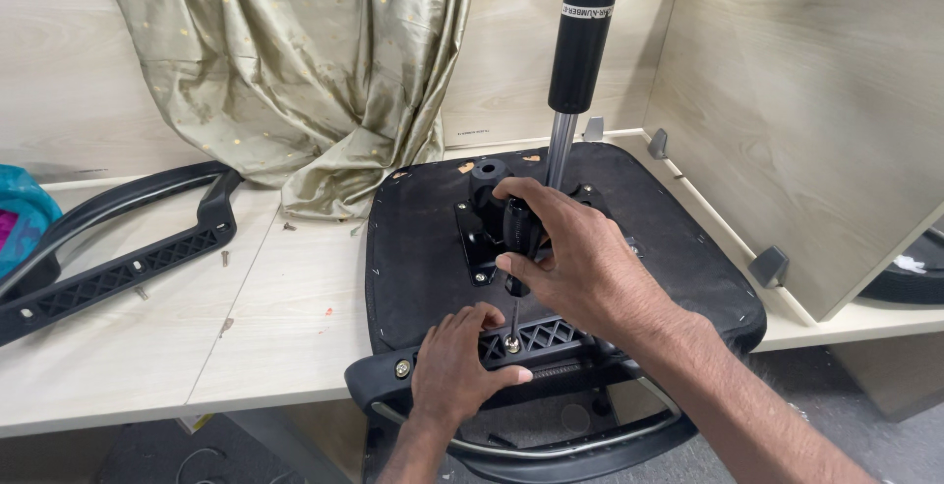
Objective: The person attaches a black plastic armrest to an office chair seat using a screwdriver. They align the armrest, insert screws, and tighten them to secure the part to the chair.
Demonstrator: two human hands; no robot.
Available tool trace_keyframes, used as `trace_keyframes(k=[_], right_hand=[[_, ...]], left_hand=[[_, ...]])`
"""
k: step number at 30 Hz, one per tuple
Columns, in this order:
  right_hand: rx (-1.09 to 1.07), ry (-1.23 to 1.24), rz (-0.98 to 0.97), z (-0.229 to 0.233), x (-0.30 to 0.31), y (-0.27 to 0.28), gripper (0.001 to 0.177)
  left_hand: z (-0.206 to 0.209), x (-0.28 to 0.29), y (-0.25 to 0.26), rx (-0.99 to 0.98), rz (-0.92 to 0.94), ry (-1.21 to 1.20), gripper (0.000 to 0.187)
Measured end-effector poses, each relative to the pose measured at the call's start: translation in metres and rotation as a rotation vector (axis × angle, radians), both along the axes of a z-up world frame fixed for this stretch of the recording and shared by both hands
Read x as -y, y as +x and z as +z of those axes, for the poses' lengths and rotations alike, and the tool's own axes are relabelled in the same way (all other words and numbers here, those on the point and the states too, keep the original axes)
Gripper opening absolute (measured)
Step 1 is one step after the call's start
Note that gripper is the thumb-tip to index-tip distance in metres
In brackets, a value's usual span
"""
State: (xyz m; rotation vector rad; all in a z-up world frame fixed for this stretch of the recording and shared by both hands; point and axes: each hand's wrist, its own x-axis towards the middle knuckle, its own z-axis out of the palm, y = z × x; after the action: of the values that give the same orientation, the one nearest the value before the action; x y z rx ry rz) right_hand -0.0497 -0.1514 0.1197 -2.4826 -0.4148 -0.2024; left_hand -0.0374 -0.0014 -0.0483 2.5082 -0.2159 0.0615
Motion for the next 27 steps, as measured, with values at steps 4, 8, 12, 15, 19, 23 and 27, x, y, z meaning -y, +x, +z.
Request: trace_keyframes(k=[4, 8, 12, 15, 19, 23, 27], right_hand=[[-0.001, -0.015, -0.016, -0.001, 0.001, -0.004, 0.064], [0.05, 0.012, -0.025, -0.007, 0.003, -0.011, 0.064], [0.119, 0.001, 0.004, -0.008, 0.003, -0.015, 0.06], [0.091, 0.026, -0.002, -0.003, 0.005, -0.02, 0.064], [-0.016, -0.02, -0.047, 0.003, 0.004, -0.02, 0.063], [0.013, -0.017, -0.037, 0.0, 0.007, -0.018, 0.063], [0.06, 0.002, -0.018, -0.002, 0.011, -0.016, 0.065]], left_hand=[[-0.004, 0.0, 0.004, -0.003, 0.025, 0.027, 0.067], [-0.012, 0.002, 0.005, 0.018, 0.036, 0.025, 0.066], [-0.014, 0.0, 0.006, -0.006, 0.029, 0.045, 0.067], [-0.011, -0.001, 0.006, -0.007, 0.034, 0.028, 0.068], [-0.01, -0.002, 0.006, -0.037, 0.044, 0.027, 0.068], [-0.01, -0.003, 0.008, -0.006, 0.045, -0.011, 0.069], [-0.013, 0.0, 0.009, -0.01, 0.064, -0.014, 0.069]])
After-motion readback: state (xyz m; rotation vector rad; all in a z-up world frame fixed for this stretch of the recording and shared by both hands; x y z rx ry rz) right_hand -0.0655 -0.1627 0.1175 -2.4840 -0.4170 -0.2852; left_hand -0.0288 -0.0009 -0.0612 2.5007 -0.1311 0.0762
